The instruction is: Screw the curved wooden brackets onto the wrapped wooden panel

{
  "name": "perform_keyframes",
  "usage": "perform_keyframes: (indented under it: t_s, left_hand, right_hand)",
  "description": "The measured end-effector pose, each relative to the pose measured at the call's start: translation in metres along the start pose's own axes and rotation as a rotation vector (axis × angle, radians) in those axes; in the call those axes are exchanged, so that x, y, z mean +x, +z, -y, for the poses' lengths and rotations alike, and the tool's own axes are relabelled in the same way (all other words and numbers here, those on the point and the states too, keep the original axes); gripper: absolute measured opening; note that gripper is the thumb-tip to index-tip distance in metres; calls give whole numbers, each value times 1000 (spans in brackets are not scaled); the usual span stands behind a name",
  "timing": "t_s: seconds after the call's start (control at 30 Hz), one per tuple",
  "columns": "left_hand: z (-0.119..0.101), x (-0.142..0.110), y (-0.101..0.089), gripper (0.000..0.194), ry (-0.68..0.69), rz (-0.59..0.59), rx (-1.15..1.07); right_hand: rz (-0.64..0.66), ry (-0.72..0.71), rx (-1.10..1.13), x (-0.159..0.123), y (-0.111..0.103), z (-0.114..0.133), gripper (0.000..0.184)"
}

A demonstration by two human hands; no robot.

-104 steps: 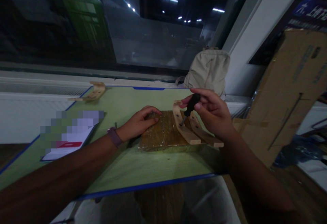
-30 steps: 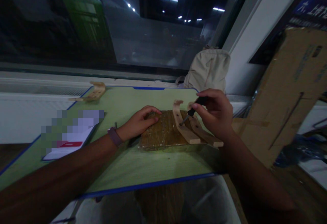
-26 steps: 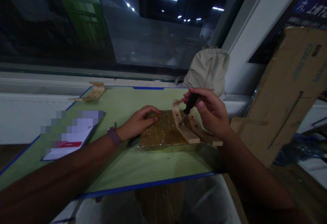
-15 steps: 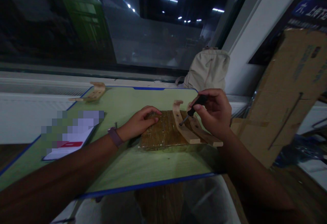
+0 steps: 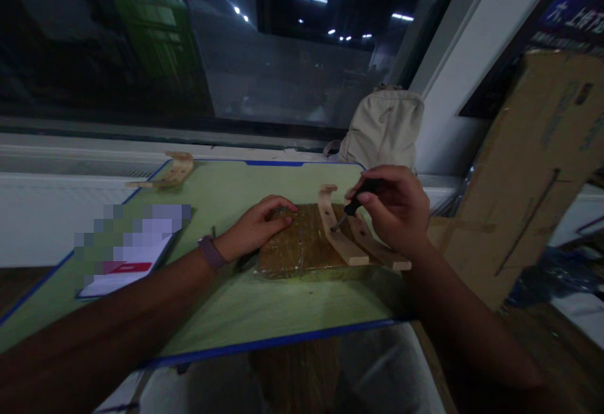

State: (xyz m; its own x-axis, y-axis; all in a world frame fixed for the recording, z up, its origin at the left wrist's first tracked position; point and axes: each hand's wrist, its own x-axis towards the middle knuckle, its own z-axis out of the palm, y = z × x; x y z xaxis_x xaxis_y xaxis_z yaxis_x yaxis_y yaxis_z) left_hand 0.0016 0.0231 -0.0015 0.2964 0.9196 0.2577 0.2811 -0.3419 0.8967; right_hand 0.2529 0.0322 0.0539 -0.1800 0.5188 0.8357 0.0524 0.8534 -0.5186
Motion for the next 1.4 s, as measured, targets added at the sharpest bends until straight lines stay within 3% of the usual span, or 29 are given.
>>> perform_keyframes:
  t_s: [0.1,0.2,0.4,0.63,0.77,0.87,1.0,1.2,1.4]
  left_hand:
    - [-1,-1,0,19,-5,8,-20]
    - [-1,-1,0,19,-12,6,-18]
    - [-1,0,0,19,-14,13,-13]
    - [2,0,-1,21,5,6,3]
    - [1,0,-1,21,2,0,12]
    - [1,0,-1,21,1,-2,14]
    - [2,1,0,20,15,1,19]
    - [1,0,0,19,4,-5,19]
    - [1,-1,0,17,5,-17,0]
  right_hand:
    - [182,93,170,-1,2,4,25]
    - [236,162,267,2,1,5,24]
    - [43,67,116,5,-4,-3,38]
    - [238,153,236,2,-2,5,28]
    - [129,142,222,5,-4,4,24]
    - [61,82,180,5,-4,2,38]
    - [143,21,150,3,-2,4,31]
    - [217,138,198,4,-4,7,25]
    - [63,43,81,4,-6,-1,31]
